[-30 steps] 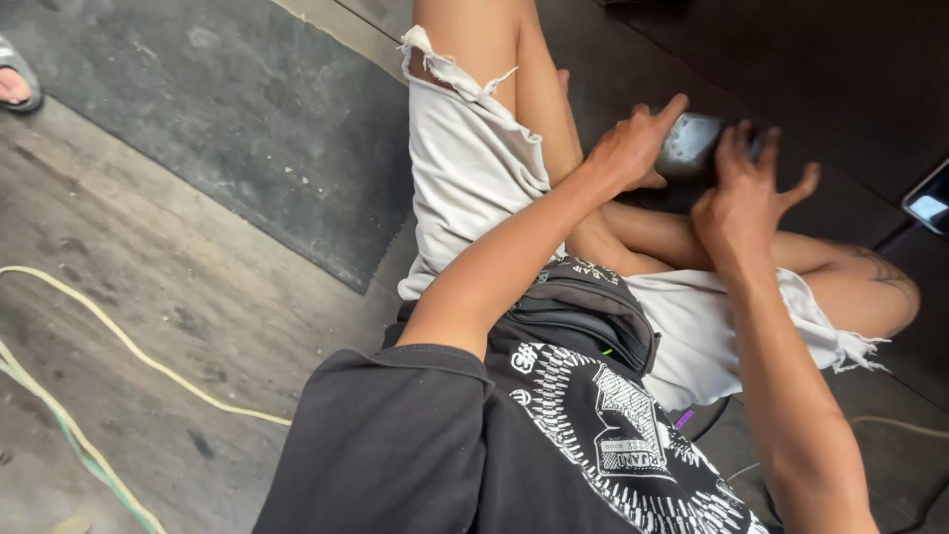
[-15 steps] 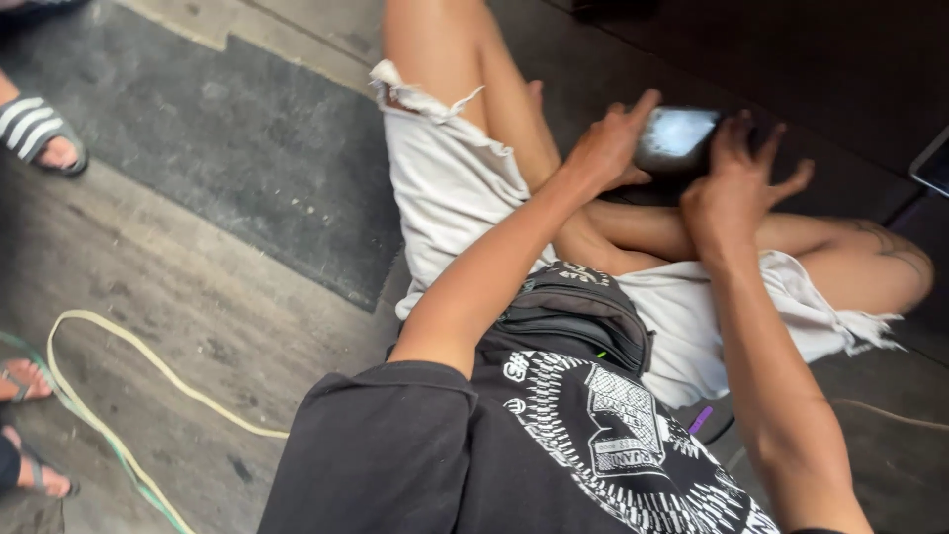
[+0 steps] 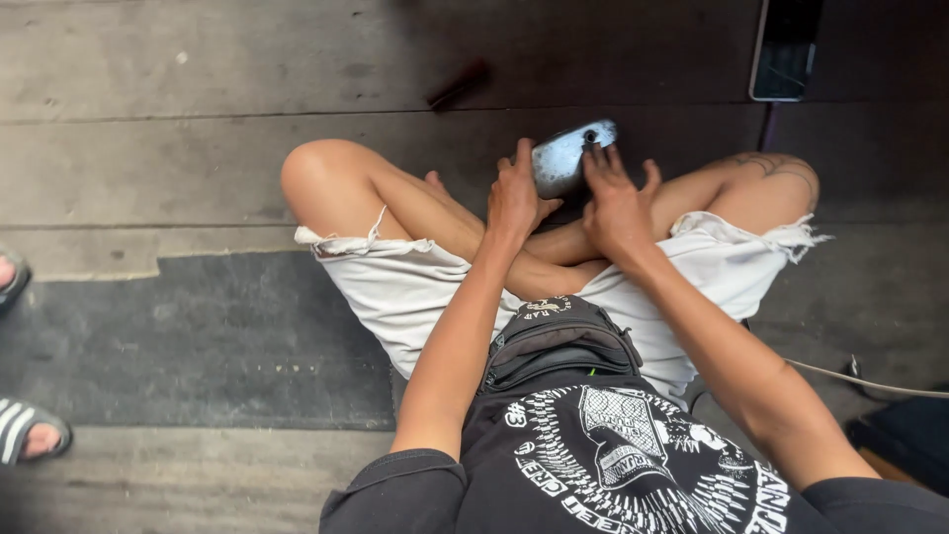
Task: The person manually sands a small metal motorcycle component using sandpaper.
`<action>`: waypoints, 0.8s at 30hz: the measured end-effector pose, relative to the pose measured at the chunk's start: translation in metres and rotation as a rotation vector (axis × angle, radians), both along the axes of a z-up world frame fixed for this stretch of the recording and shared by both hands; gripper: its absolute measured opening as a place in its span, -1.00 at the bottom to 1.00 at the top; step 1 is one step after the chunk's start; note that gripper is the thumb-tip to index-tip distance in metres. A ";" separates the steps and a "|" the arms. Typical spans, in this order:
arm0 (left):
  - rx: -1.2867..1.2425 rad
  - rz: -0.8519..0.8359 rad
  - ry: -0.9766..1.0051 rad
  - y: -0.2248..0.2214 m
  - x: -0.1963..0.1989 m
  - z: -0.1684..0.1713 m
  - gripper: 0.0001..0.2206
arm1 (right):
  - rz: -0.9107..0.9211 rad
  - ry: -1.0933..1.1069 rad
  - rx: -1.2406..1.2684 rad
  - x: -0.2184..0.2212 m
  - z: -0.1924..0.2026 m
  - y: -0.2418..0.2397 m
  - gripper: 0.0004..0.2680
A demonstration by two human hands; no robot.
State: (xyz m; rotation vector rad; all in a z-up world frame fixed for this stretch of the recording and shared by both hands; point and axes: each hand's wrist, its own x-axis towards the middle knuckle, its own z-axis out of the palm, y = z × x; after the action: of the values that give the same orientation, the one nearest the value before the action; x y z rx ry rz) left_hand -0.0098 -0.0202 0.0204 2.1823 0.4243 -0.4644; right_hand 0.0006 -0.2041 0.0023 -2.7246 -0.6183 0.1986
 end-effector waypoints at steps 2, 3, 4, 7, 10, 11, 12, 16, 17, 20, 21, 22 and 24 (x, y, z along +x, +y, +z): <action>0.021 -0.041 -0.007 0.000 -0.001 -0.010 -0.06 | 0.010 -0.013 0.007 -0.019 0.014 0.014 -0.42; 0.062 -0.052 -0.003 0.003 -0.001 -0.015 -0.04 | 0.049 -0.014 0.034 -0.026 0.019 0.025 -0.44; 0.055 -0.061 -0.002 0.003 0.004 -0.021 -0.04 | 0.040 -0.013 0.027 -0.021 0.019 0.025 -0.44; 0.063 -0.077 -0.019 0.008 0.007 -0.035 0.01 | 0.035 -0.065 0.090 -0.019 0.021 0.035 -0.52; 0.034 -0.096 0.006 0.014 0.013 -0.037 0.01 | 0.047 -0.107 0.122 -0.014 0.027 0.047 -0.57; 0.027 -0.097 0.009 0.015 0.015 -0.036 0.00 | 0.053 -0.137 0.117 -0.013 0.026 0.048 -0.58; 0.020 -0.098 0.012 0.016 0.016 -0.034 -0.01 | 0.059 -0.166 0.111 -0.012 0.026 0.049 -0.59; -0.025 -0.087 -0.030 0.021 0.016 -0.030 -0.05 | -0.057 -0.168 0.096 -0.003 0.020 0.052 -0.65; -0.028 -0.096 -0.028 0.020 0.015 -0.030 -0.06 | -0.042 -0.210 0.136 -0.004 0.023 0.055 -0.68; -0.028 -0.097 -0.023 0.021 0.019 -0.035 -0.08 | 0.021 -0.288 0.172 0.007 0.016 0.054 -0.74; -0.015 -0.100 -0.025 0.021 0.017 -0.035 -0.08 | 0.058 -0.329 0.175 0.009 0.013 0.052 -0.77; -0.025 -0.087 -0.025 0.022 0.016 -0.033 -0.08 | 0.072 -0.327 0.167 0.013 0.013 0.050 -0.77; -0.031 -0.085 -0.034 0.023 0.018 -0.033 -0.11 | 0.153 -0.382 0.205 0.026 0.007 0.047 -0.80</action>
State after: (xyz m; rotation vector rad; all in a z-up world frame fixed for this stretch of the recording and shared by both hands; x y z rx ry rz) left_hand 0.0081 0.0028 -0.0124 2.1810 0.3045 -0.4763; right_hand 0.0269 -0.1572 0.0092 -2.5306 -0.8975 -0.3395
